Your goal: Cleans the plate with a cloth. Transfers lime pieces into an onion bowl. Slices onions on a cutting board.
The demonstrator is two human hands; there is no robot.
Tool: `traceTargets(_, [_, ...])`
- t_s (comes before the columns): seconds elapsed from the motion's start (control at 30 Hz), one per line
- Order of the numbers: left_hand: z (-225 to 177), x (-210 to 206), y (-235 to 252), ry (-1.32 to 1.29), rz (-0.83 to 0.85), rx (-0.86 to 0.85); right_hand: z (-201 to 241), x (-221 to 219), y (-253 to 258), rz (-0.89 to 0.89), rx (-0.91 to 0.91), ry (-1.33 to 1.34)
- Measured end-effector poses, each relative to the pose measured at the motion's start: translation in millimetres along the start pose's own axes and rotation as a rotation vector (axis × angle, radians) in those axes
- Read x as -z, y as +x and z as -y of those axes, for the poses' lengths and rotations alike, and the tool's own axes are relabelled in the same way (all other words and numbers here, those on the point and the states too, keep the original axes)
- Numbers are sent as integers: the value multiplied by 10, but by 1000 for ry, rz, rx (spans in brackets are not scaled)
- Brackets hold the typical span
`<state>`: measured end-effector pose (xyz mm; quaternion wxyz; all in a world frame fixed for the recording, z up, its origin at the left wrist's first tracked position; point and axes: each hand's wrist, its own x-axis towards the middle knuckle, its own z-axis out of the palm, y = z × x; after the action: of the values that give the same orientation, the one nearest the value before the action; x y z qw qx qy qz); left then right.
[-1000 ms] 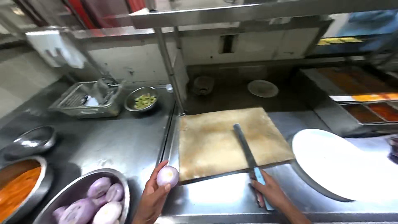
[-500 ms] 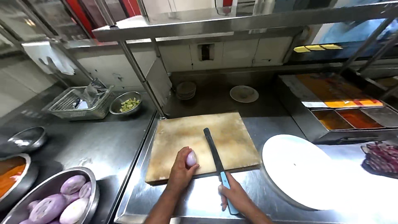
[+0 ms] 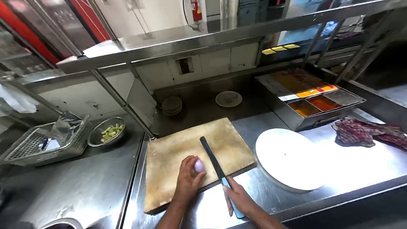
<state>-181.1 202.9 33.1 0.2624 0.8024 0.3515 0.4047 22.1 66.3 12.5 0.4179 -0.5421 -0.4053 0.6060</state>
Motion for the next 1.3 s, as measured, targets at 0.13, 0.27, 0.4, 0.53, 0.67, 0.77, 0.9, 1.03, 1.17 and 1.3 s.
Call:
traceTargets(0.13, [36,-149,9,71,47,-18,-15,-21,-87,-55,-22,4])
traceTargets(0.27, [34,-85,27,3,97,12,-34,-24,-246,-84,-53,-193])
traceTargets(0.4, [50,-86,15,-3,81,-8,200,-50,-485,-74,-146,-487])
traceTargets(0.53, [67,-87,18,-16,72,-4,407,-68,-596,-71,-183,-650])
traceTargets(0.67, [69,-87,15,-16,71,18,610,-73,-685,-50,-215,-762])
traceTargets(0.77, [75,-92,12,-19,62,19,782,-53,-704,6,-297,-811])
traceTargets(0.9, [85,-92,7,-20,57,13,929,-35,-661,67,-359,-831])
traceTargets(1.03, [87,-83,16,-17,72,17,1001,-39,-595,108,-387,-846])
traceTargets(1.17, [92,-92,14,-8,77,24,1033,-85,-429,114,-383,-895])
traceTargets(1.3, [86,-101,15,20,65,23,1090,-220,-160,70,-351,-978])
